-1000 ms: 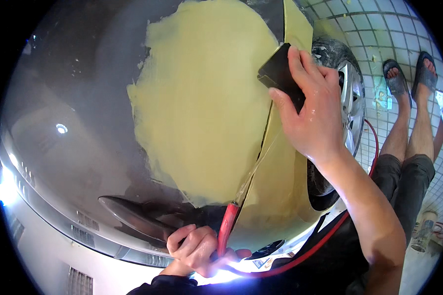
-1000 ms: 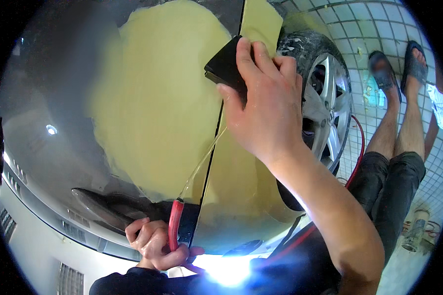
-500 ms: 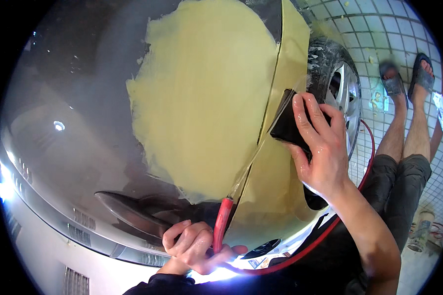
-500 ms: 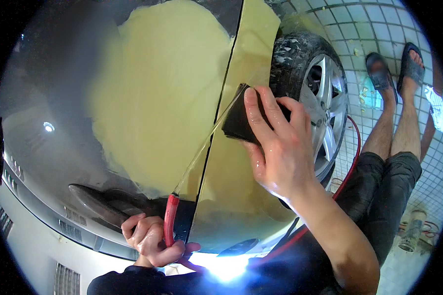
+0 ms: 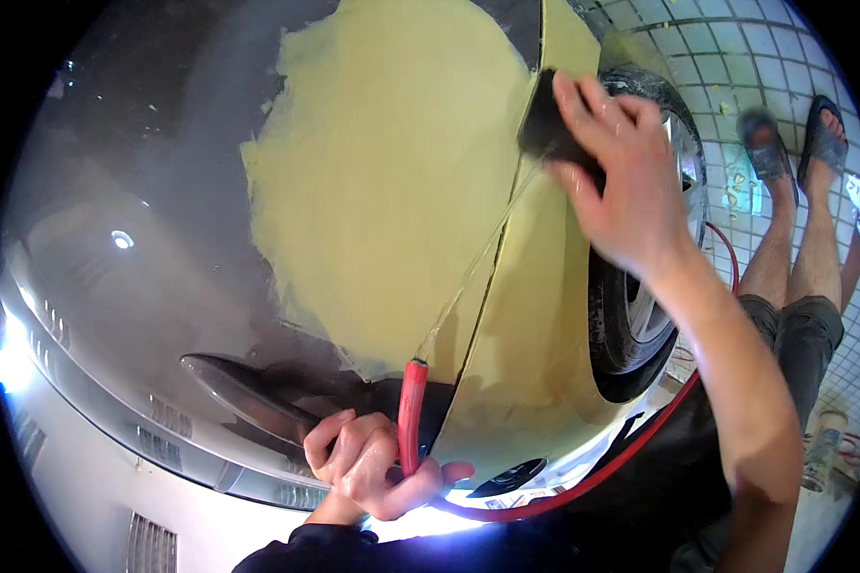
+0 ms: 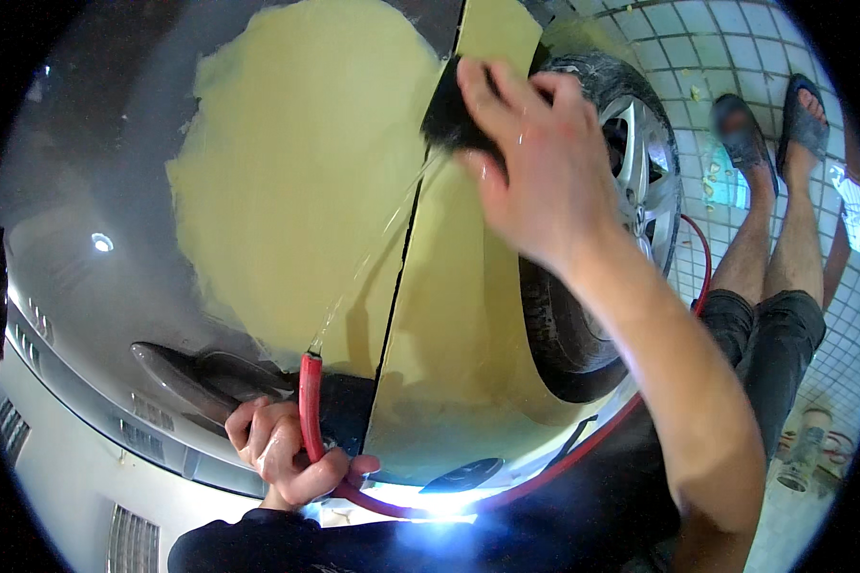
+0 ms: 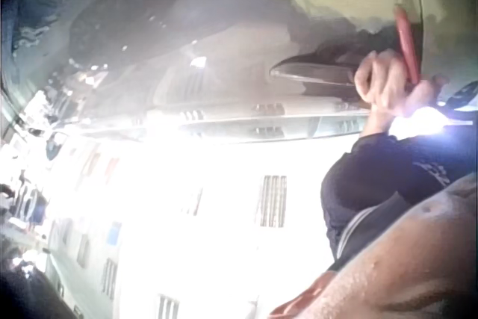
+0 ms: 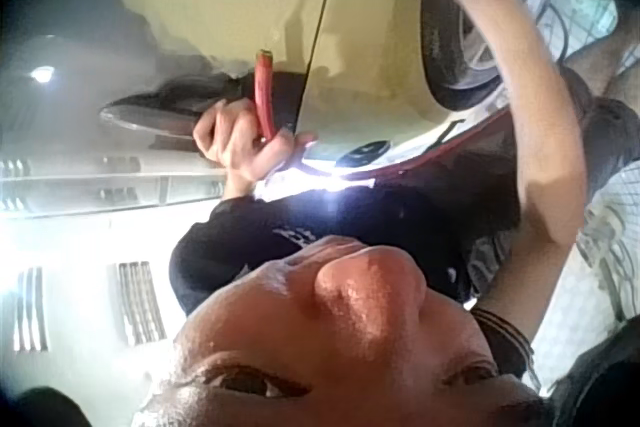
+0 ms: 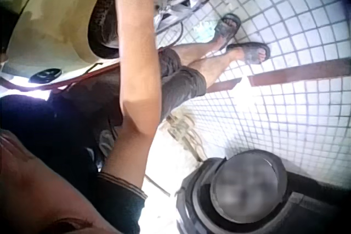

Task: The person applies a yellow substance to the rear quarter panel of a silver car using a black sponge and a red hose. They then move to the trunk, pick up a yellow sanding sheet, and place it on the trunk lid.

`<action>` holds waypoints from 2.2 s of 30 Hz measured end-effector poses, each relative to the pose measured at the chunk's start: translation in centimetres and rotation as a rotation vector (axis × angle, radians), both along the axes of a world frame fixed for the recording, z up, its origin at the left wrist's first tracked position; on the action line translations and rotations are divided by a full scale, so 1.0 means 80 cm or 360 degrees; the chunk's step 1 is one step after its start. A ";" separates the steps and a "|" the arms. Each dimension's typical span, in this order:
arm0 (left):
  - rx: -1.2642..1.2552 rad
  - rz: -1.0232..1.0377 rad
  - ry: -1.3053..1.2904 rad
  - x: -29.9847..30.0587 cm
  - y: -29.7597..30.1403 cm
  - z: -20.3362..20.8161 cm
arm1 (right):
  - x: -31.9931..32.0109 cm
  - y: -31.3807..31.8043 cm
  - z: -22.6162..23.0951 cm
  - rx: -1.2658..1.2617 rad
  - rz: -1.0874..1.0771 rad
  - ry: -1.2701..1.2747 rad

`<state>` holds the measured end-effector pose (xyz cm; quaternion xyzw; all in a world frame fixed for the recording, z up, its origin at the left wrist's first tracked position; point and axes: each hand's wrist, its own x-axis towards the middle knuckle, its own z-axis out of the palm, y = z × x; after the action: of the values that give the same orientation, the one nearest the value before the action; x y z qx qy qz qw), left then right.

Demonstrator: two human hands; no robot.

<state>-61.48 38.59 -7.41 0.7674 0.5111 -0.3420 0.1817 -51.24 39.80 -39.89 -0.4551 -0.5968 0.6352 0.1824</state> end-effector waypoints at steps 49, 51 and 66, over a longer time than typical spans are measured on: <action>-0.0013 0.0059 0.0060 0.002 0.000 -0.005 | 0.032 -0.039 0.075 -0.0182 0.0129 0.0157; -0.0014 0.0014 0.0054 0.000 0.000 -0.007 | 0.057 -0.080 0.128 -0.0226 0.0149 0.0340; -0.0134 0.0057 0.0125 0.003 -0.002 0.004 | 0.051 -0.076 0.141 -0.0292 0.0109 0.0388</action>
<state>-61.23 38.46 -7.06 0.7358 0.5165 -0.3898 0.1996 -47.13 33.72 -28.61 -0.3687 -0.5247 0.7435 0.1894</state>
